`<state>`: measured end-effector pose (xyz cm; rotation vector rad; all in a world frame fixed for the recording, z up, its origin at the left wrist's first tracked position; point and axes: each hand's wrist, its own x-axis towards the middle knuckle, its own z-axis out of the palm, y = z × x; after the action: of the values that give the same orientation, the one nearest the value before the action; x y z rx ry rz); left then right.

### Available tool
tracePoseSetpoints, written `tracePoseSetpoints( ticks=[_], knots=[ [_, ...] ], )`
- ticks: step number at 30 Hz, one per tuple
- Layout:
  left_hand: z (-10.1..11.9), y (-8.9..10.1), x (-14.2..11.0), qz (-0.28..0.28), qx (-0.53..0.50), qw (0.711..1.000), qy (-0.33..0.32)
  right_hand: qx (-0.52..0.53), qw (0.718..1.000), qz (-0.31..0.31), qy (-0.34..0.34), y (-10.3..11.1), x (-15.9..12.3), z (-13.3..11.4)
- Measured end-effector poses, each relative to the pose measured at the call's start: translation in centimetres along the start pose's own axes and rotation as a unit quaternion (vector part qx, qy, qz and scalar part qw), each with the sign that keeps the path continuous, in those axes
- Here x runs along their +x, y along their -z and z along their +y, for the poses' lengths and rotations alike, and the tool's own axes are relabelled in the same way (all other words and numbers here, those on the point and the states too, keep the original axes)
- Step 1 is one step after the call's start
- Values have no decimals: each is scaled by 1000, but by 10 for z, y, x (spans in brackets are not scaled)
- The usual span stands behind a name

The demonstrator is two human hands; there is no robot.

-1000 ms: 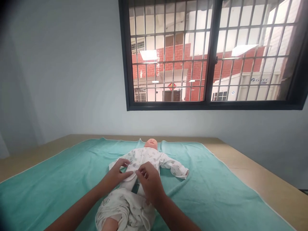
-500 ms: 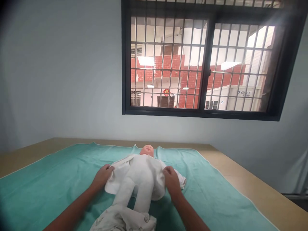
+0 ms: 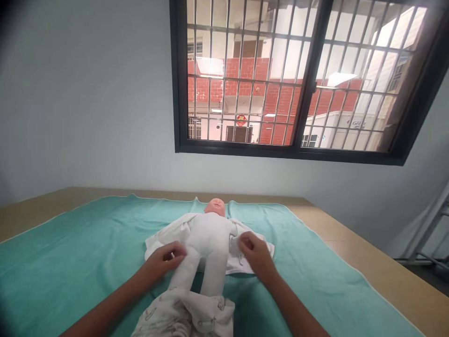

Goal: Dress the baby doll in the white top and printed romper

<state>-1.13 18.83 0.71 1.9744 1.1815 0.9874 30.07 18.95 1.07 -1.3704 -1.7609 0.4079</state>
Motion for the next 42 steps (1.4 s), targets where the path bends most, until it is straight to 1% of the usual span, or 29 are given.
tracePoseSetpoints(
  ticks=[1,2,4,5,7,10,12,13,15,16,17,19,21,22,23,24,25,26,28,30,31,32,34,37,40,42],
  knots=[
    [10,0,-7,-21,-6,1000,-17,50,997,-58,23,-9,-6,-17],
    [19,0,-15,-41,-7,998,-39,76,989,-120,52,-16,-12,-33],
    [34,0,-27,-93,10,992,-88,72,975,-190,94,-23,-24,-58],
    [39,0,-32,-121,30,986,-107,59,968,-219,106,-24,-28,-67],
    [47,1,-39,-171,75,975,-119,30,954,-272,125,-21,-33,-77],
    [51,1,-44,-222,116,962,-106,10,924,-351,152,-13,-34,-80],
    [50,1,-44,-231,119,959,-111,4,909,-382,168,-11,-34,-81],
    [49,0,-44,-221,117,961,-120,5,907,-385,171,-12,-34,-81],
    [42,-4,-45,-172,112,968,-146,12,918,-359,168,-16,-36,-80],
    [37,-7,-44,-140,113,971,-157,17,931,-327,161,-19,-37,-78],
    [32,-10,-44,-104,117,974,-164,22,948,-280,151,-24,-38,-75],
    [20,-18,-41,-28,128,977,-168,23,977,-164,137,-36,-38,-65],
    [9,-26,-37,46,144,974,-168,7,989,-63,133,-47,-37,-53],
    [5,-29,-35,75,152,972,-166,-5,991,-35,132,-51,-36,-47],
    [1,-31,-33,93,155,970,-161,-15,991,-26,129,-53,-35,-42],
    [-3,-31,-31,98,152,972,-150,-21,992,-35,123,-54,-34,-37],
    [-5,-31,-30,88,139,977,-134,-21,991,-58,116,-52,-33,-34],
    [-8,-30,-29,69,114,984,-115,-16,990,-89,111,-49,-33,-32],
    [-12,-27,-30,12,47,996,-71,-2,981,-159,106,-39,-32,-31],
    [-15,-23,-32,-34,-9,999,-34,6,970,-215,109,-28,-31,-33],
    [-15,-22,-32,-40,-25,999,-26,6,967,-229,111,-24,-31,-35],
    [-16,-21,-32,-34,-31,999,-24,4,966,-232,115,-22,-31,-36],
    [-15,-22,-30,-8,-18,999,-32,-11,968,-211,131,-25,-32,-36],
    [-10,-22,-21,25,53,997,-43,-42,976,-136,167,-38,-31,-30],
    [-5,-19,-3,28,143,987,-66,-67,978,-69,186,-49,-23,-24],
    [-4,-18,14,45,159,984,-72,-92,979,-48,176,-51,-13,-23]
  ],
)
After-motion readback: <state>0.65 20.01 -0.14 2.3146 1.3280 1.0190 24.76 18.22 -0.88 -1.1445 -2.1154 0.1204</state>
